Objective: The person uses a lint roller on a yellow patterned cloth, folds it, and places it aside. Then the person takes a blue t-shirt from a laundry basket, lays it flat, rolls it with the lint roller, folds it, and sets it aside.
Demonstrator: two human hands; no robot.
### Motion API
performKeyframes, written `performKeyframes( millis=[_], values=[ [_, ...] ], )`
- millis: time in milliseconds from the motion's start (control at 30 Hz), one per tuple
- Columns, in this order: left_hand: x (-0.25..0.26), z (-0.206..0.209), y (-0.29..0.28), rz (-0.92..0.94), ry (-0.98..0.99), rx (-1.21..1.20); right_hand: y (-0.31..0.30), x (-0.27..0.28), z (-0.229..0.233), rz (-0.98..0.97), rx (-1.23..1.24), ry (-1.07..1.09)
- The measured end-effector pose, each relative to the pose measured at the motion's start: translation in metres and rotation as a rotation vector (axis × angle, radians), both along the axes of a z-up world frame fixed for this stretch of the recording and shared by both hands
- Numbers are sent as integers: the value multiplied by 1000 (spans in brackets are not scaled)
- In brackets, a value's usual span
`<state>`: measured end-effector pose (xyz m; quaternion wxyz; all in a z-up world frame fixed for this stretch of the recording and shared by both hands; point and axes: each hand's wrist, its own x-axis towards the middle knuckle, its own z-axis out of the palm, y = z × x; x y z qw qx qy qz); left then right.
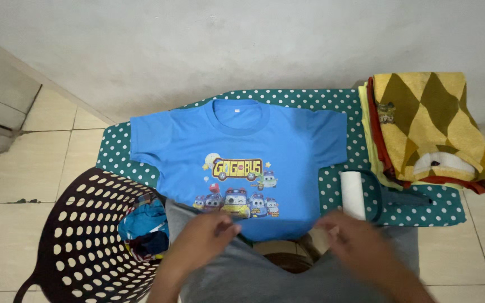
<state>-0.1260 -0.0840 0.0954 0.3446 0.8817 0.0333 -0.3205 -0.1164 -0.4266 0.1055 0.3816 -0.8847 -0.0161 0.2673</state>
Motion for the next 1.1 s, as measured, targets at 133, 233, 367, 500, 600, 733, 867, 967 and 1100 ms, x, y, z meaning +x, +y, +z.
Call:
performKeyframes(
  millis=[133, 233, 367, 500, 600, 733, 867, 967, 1100],
  values=[
    [27, -1, -58, 32, -662, -239, -56, 12, 28, -27, -525, -457],
    [69, -25, -97, -119, -891, -119, -72, 19, 3, 78, -710, -681],
    [129, -65, -143, -226, -821, 27, -86, 5, -22, -7, -779, -375],
    [178, -90, -168, -295, -899, 122, -81, -5, -20, -166, -358, -265],
    [215, -98, -169, -294, -892, 179, -64, 3, -19, -403, -105, -67],
    [241, -101, -156, -192, -924, 116, -34, 41, -31, -604, 253, -251],
    [240, -100, -151, -107, -976, 53, -4, 100, -47, -562, -8, -567],
    [237, -101, -151, -84, -1018, 46, 6, 124, -54, -499, -17, -651],
    [242, -99, -152, -70, -1005, 112, 0, 122, -45, -572, 85, -239]
  ],
)
